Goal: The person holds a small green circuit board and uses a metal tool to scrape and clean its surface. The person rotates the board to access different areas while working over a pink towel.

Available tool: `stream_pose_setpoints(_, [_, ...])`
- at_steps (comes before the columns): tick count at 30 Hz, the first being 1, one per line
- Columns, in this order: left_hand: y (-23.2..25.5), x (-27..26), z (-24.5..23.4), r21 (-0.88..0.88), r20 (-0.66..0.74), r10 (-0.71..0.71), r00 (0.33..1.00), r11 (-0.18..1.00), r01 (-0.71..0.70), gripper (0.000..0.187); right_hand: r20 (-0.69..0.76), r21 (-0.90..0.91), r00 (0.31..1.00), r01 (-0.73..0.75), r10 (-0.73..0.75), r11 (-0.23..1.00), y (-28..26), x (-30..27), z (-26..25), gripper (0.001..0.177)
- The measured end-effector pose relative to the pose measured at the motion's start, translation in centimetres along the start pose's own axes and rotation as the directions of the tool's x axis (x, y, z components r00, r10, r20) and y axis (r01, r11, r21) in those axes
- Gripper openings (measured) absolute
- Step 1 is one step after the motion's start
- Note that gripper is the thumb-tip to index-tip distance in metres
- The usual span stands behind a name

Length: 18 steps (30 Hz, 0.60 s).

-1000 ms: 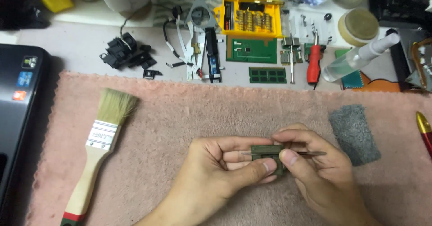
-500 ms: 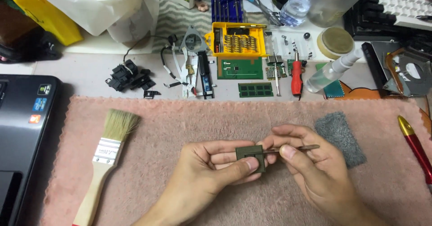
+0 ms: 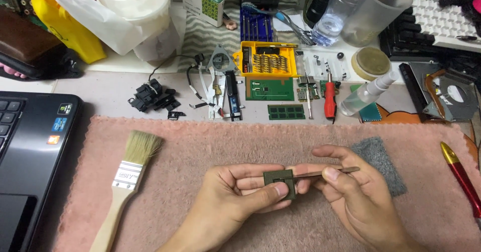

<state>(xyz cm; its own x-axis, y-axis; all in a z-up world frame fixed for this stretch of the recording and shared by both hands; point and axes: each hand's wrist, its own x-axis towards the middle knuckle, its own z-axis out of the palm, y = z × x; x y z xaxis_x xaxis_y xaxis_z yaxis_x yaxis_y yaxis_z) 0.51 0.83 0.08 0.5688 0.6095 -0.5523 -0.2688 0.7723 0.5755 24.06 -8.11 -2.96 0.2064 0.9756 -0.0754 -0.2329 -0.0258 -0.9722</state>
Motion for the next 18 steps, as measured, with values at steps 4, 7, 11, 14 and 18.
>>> stream_pose_setpoints(4, [0.1,-0.2,0.0,0.004,0.032,0.029,0.999,1.000,-0.029,0.045,-0.019,0.081,0.999,-0.027,0.029,0.996,-0.2,0.1,-0.1,0.044])
stream_pose_setpoints(7, [0.2,-0.1,0.0,-0.013,0.012,0.015,1.000,1.000,-0.015,0.045,-0.036,0.134,0.999,-0.030,0.035,0.990,-0.3,0.4,-0.9,0.040])
stream_pose_setpoints(11, [0.6,-0.2,0.2,-0.061,-0.027,0.005,1.000,0.998,-0.007,0.045,-0.167,0.117,0.986,0.020,0.000,0.993,-0.9,2.1,-2.3,0.031])
stream_pose_setpoints(14, [1.2,-0.5,0.6,-0.060,-0.025,0.006,1.000,0.998,-0.007,0.044,-0.326,0.085,0.945,0.036,-0.007,0.996,-1.8,3.0,-2.8,0.031])
stream_pose_setpoints(18, [1.0,-0.4,0.4,-0.075,-0.027,-0.001,1.000,0.997,-0.001,0.045,-0.262,0.106,0.961,0.117,-0.086,0.987,-1.1,2.8,-3.7,0.023])
